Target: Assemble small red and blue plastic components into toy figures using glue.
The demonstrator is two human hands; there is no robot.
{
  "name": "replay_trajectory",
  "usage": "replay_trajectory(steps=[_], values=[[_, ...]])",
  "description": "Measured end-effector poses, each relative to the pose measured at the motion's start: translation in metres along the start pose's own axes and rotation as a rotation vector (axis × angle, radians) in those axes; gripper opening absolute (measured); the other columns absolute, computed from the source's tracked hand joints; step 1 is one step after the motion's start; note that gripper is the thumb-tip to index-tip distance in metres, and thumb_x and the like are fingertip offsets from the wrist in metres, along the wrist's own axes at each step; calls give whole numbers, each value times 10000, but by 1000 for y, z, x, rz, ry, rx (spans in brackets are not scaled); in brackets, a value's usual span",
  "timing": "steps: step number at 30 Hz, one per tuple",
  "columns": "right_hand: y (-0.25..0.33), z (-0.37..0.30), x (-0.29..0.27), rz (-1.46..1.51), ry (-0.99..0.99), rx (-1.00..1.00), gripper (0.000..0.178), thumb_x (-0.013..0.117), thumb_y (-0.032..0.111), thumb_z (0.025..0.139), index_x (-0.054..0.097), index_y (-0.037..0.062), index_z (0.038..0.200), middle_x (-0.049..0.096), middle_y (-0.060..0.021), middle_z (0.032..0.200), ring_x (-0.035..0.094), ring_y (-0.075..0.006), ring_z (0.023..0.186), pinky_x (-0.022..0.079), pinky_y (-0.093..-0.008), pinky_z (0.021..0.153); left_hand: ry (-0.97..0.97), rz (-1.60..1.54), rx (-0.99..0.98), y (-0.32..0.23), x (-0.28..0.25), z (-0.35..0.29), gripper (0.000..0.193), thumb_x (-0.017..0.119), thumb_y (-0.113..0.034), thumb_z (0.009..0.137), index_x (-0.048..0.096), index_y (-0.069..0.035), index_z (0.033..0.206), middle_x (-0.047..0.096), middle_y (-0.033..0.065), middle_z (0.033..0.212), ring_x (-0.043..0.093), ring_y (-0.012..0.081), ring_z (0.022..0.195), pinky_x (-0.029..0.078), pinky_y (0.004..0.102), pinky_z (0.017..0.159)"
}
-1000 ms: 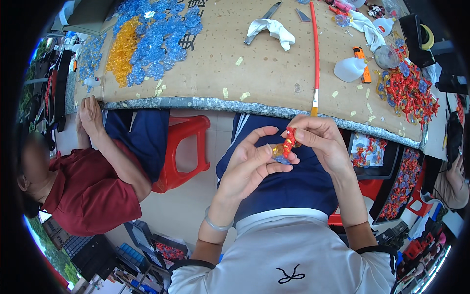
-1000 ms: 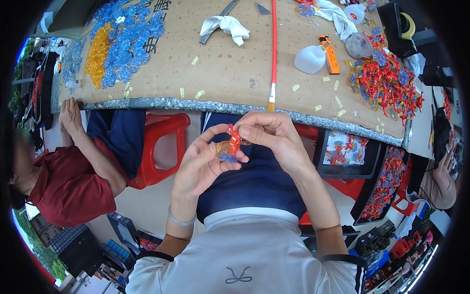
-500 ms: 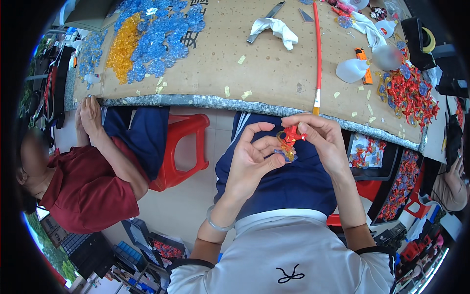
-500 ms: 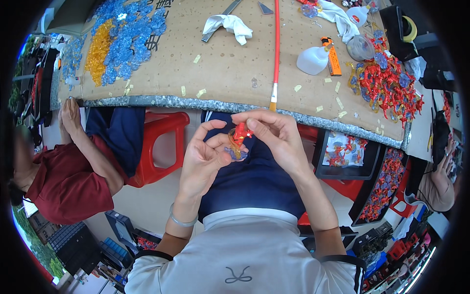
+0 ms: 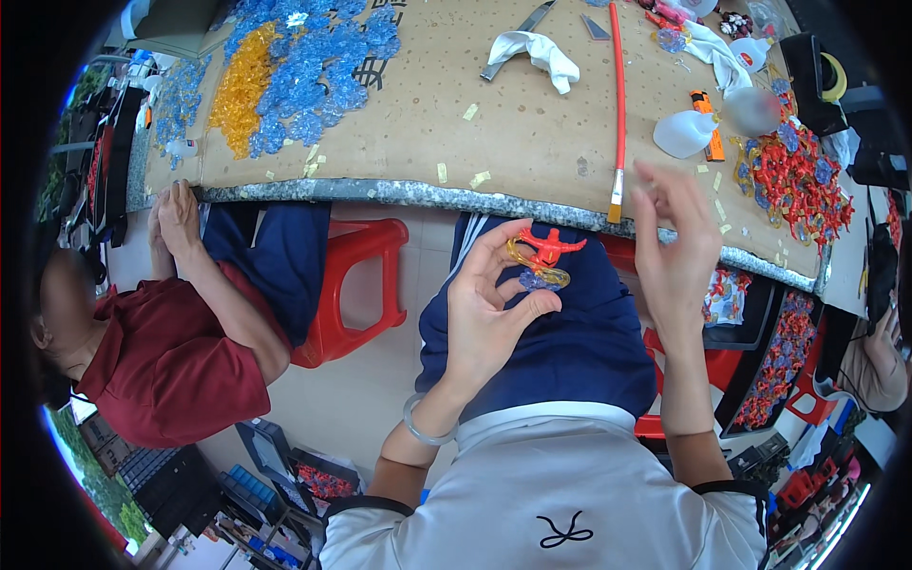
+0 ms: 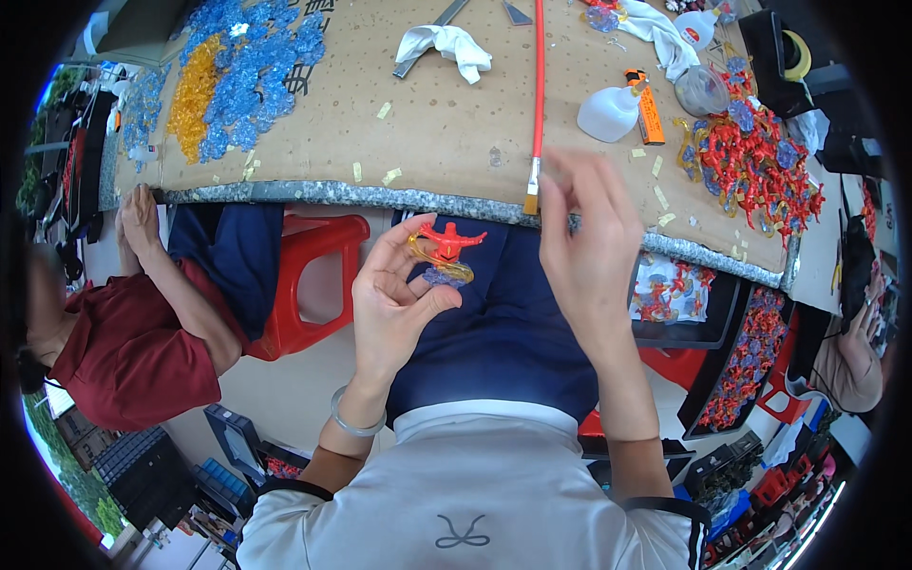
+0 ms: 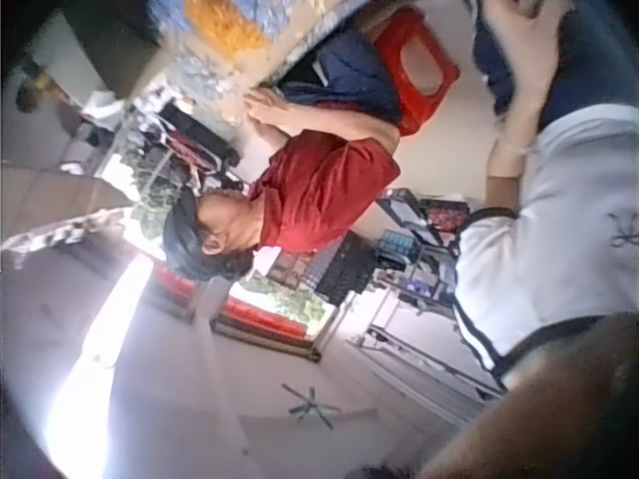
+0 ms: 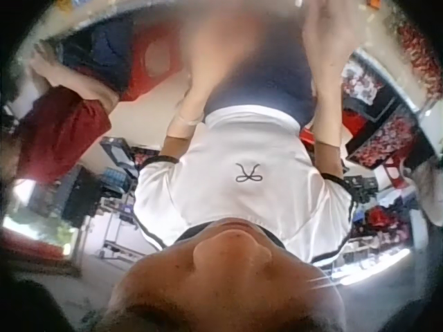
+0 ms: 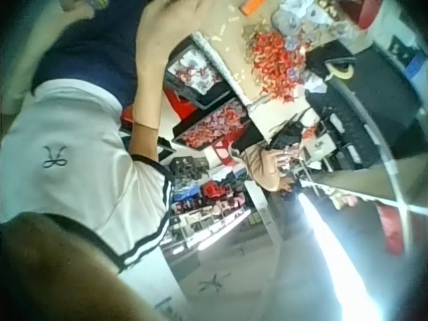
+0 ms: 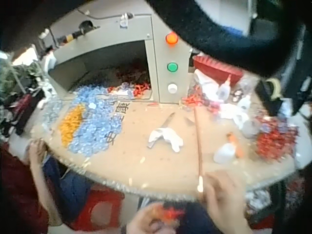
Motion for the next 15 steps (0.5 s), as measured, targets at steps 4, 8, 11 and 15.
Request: replay_trajectory(steps=[4, 8, 11, 15], values=[[3, 30, 21, -204, -34, -13, 325, 646, 12, 807, 562, -63, 1111, 631, -225, 794, 648, -343, 741, 503, -395, 661, 8, -44, 13, -6, 0, 1, 742, 815, 21, 684, 422, 34, 1312, 581, 124, 1143, 572, 174, 1066, 535, 313, 894], [0, 46, 25, -200, 16, 111, 334, 647, 16, 782, 561, -105, 1081, 633, -252, 767, 643, -406, 759, 496, -444, 690, 50, -126, -48, -8, -7, 0, 691, 781, 62, 711, 429, -6, 1303, 560, 99, 1132, 572, 156, 1050, 538, 302, 887], [4, 54, 15, -215, 114, 191, 298, 622, -5, 764, 573, -136, 1027, 614, -252, 710, 637, -391, 691, 505, -418, 678, 52, -166, -49, -6, -13, 0, 671, 782, 49, 720, 437, -8, 1293, 557, 95, 1133, 573, 154, 1049, 541, 298, 882], [23, 45, -7, 274, 155, 377, 169, 582, -11, 813, 603, -92, 960, 603, -73, 706, 602, -117, 594, 470, -252, 524, 1, -154, -23, -3, -15, -1, 651, 788, 48, 714, 453, 7, 1271, 581, 104, 1109, 585, 158, 1040, 537, 279, 869]])
Point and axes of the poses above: each hand's wrist, its own z-axis towards the middle knuckle, its own x-axis out of the palm, y = z × x, the point moved 1 cm from there along z, towards the middle knuckle
